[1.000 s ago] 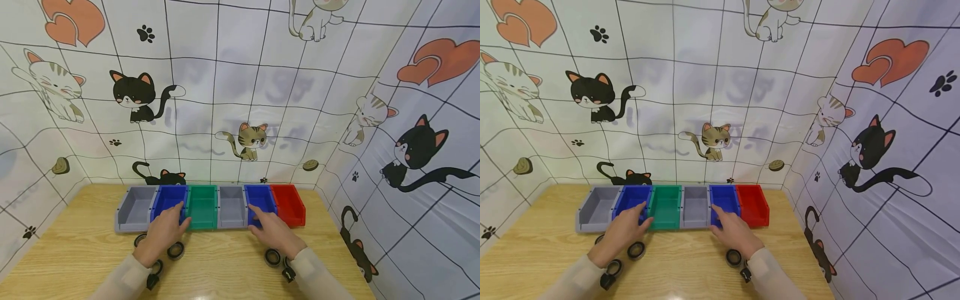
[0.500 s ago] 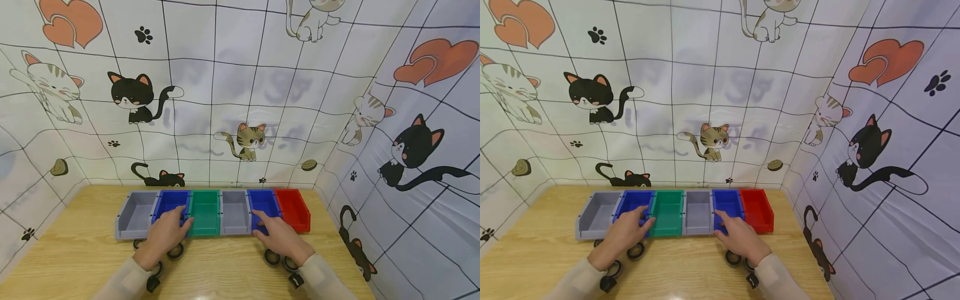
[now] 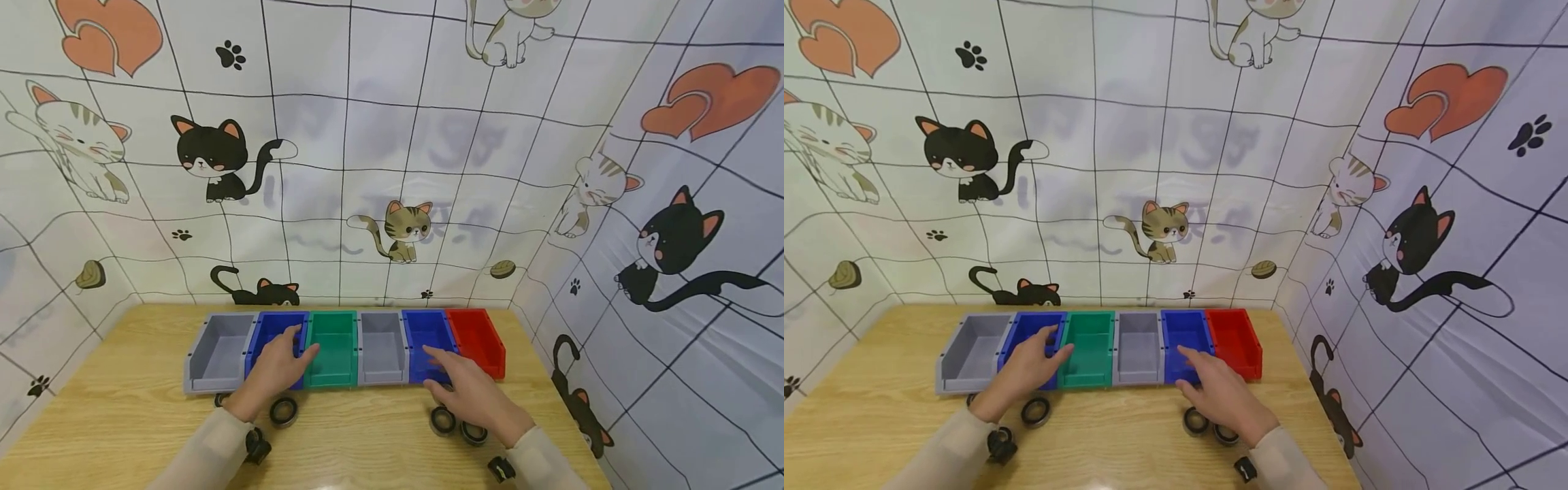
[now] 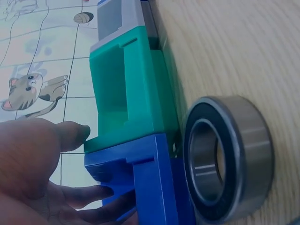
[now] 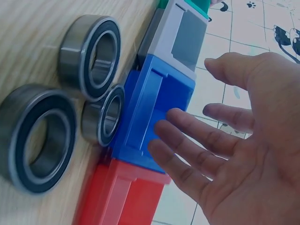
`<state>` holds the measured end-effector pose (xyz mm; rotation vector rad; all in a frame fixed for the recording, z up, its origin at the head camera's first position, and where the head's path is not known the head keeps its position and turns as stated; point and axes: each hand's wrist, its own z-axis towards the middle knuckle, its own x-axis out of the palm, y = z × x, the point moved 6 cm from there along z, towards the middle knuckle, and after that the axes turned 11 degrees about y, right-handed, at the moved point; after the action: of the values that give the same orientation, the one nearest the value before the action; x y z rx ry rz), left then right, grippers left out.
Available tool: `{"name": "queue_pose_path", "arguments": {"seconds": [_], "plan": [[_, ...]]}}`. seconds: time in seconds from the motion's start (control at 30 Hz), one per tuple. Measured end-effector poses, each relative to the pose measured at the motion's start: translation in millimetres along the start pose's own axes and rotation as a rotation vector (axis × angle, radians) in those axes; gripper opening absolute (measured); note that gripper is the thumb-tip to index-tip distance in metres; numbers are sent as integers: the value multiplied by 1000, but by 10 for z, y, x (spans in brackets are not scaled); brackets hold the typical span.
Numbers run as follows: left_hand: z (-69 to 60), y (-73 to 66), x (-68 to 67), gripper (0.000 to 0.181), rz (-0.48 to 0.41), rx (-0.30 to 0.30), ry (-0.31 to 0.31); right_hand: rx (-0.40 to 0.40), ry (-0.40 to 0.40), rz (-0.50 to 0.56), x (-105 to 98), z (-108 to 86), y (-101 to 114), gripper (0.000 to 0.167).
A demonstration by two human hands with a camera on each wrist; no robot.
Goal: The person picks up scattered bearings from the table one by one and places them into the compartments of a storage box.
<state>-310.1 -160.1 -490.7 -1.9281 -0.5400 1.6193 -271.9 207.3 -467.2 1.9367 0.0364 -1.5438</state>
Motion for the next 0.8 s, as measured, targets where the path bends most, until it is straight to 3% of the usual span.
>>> {"name": "queue_pose_path", "arguments": {"seconds": [0.3, 0.57, 0.8], "plan": [[114, 101, 10, 77, -92, -46, 64, 90, -15, 13, -11, -253, -163, 56], [159, 176, 28, 80, -180, -63, 110, 192, 22, -27, -15, -438, -339, 49], [151, 216, 8, 83, -235, -55, 133, 158, 127, -82, 73, -485, -392, 55]]}}
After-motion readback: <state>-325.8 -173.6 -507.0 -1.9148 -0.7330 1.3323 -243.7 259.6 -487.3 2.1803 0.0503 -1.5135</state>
